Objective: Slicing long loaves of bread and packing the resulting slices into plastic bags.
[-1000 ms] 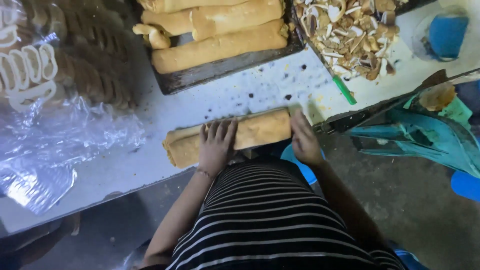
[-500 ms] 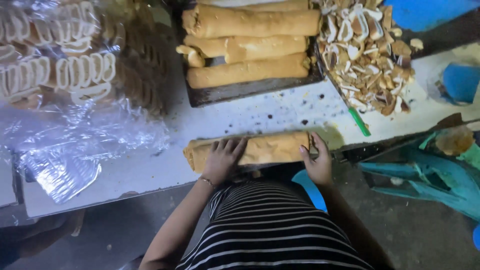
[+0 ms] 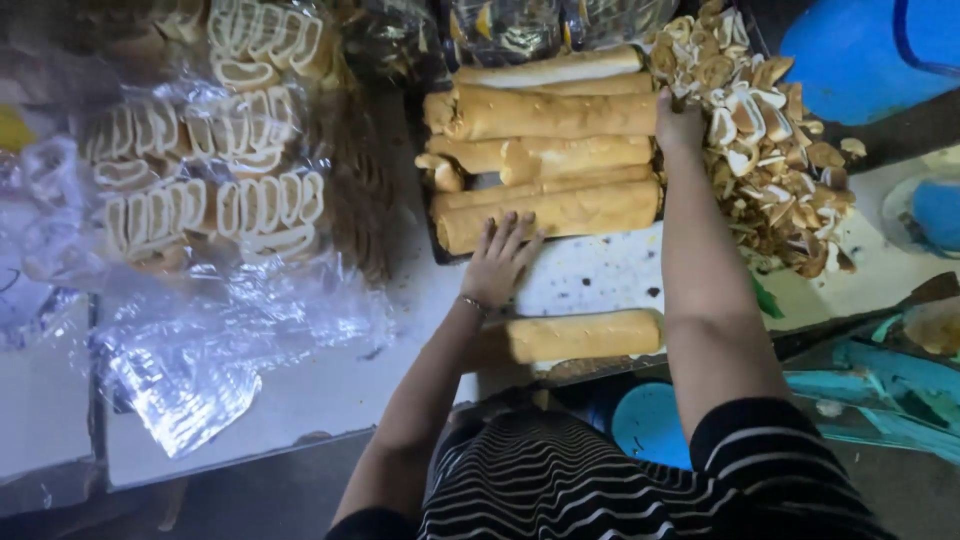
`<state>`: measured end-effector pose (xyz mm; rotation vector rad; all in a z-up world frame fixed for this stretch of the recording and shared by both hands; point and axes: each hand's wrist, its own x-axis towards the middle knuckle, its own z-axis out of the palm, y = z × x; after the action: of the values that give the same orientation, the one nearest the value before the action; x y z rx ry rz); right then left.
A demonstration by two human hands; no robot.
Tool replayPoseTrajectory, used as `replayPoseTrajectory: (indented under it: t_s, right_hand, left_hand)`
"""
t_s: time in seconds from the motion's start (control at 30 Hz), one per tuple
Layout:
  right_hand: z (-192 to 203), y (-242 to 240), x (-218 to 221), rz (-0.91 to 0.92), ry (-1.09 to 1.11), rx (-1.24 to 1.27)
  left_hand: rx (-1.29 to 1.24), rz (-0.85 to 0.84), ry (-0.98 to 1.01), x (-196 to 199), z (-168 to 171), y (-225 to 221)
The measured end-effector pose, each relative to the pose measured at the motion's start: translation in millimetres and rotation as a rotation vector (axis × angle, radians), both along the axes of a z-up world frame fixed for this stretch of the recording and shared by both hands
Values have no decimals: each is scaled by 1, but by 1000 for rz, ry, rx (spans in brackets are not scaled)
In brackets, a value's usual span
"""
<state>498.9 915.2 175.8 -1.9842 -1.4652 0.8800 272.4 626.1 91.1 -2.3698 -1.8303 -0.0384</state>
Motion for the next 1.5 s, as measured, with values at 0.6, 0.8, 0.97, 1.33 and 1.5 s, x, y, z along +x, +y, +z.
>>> replayPoseTrajectory:
  t_s: [0.6,0.8,0.97,1.33,1.5]
  right_hand:
    - [90,-285,113,392,850,798]
    - [-63,-358,149,191,235,454]
    - [-87,-356,158,210,272,317]
    - [-98,-355,141,167,382,412]
    - [-92,-319,125,197,425,399]
  left_hand:
    - [605,-43,-323,-4,182,-82]
    - [-34,58,-101,48,29,-160]
    - [16,29,-176,46,10,-147]
    - [-38,13,-269,93,-9,-118]
    - [80,103,-260,89,24,-113]
